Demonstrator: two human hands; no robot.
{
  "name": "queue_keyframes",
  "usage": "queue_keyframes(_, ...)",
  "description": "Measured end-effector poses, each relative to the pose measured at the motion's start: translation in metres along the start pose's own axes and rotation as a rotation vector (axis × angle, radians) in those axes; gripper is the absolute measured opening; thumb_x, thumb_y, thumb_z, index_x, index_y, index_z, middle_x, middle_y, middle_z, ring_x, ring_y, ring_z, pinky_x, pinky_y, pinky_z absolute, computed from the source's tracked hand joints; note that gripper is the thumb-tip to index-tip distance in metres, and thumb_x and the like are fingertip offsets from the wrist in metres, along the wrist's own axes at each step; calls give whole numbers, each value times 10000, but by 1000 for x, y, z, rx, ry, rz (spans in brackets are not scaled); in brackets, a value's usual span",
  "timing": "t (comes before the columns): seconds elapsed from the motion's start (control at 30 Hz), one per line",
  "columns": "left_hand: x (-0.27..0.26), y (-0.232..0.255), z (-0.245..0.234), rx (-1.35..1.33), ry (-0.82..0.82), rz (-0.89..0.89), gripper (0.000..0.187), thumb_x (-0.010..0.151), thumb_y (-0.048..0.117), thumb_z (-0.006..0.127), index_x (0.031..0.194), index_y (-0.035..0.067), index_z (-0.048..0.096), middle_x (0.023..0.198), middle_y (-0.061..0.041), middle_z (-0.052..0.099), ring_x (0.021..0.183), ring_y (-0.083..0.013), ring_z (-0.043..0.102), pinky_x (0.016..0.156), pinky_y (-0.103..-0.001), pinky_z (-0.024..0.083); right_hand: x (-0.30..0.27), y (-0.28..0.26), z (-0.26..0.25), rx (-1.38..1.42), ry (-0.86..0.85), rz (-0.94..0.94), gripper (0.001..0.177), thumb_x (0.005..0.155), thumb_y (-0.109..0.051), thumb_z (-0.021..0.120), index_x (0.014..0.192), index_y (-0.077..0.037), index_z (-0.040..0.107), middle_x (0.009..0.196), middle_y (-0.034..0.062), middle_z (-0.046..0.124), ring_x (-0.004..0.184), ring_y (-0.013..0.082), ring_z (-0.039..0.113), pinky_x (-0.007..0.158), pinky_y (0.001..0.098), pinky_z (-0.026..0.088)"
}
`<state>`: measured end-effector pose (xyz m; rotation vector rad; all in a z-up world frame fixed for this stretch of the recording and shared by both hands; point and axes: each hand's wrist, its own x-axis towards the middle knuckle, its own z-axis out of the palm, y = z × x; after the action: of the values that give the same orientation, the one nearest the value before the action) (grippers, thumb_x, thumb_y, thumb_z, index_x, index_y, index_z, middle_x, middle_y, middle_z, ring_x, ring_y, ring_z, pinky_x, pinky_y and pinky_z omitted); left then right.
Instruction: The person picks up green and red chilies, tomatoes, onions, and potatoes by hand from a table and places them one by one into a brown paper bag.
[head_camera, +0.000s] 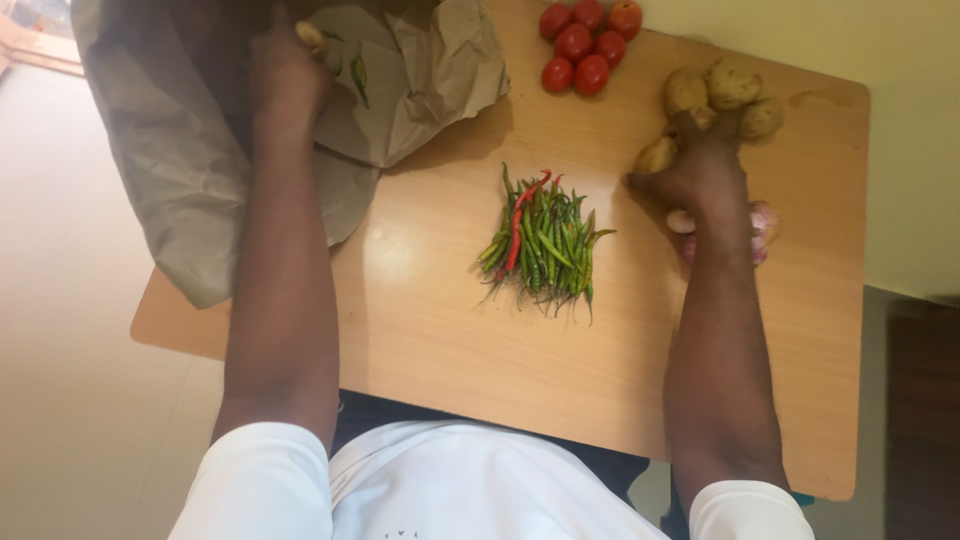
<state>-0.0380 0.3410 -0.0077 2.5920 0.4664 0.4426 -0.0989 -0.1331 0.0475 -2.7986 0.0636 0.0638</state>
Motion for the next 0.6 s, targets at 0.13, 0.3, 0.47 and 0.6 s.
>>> queue_keyframes(0.13, -2, 4, -2, -2, -39, -25, 543, 860, 108, 775, 1355, 82, 553, 1180, -281, 664, 1129, -492, 610, 944, -550, 495, -2, 1, 1, -37, -3, 12, 923, 618, -387, 915, 1441, -170, 558, 1503, 280, 351, 1296, 464, 523, 991, 523, 511)
queue_keyframes(0.3, 18, -7, 13, -44, -7, -70, 530, 875, 121, 766, 1359, 80, 555, 1201, -244, 675, 1135, -467, 624, 921, -539, 514, 7, -5, 4, -101, -33, 5, 832, 659, -404, 893, 1389, -155, 583, 1474, 269, 400, 1269, 465, 552, 975, 547, 520)
queue_keyframes(0.47, 45, -22, 42, -28, 72, -197, 599, 777, 177, 812, 1303, 82, 543, 1223, -240, 653, 1096, -442, 619, 883, -504, 519, 10, -27, -10, -40, -28, 4, 839, 668, -413, 927, 1376, -151, 561, 1455, 251, 419, 1214, 448, 589, 948, 539, 534)
queue_keyframes(0.6, 51, -37, 56, -58, 50, -275, 515, 954, 287, 752, 1384, 81, 559, 1320, -232, 642, 1230, -409, 625, 1008, -481, 522, -9, -61, -29, 114, -60, -148, 813, 679, -352, 928, 1373, -156, 554, 1443, 205, 467, 1269, 390, 574, 1030, 503, 534)
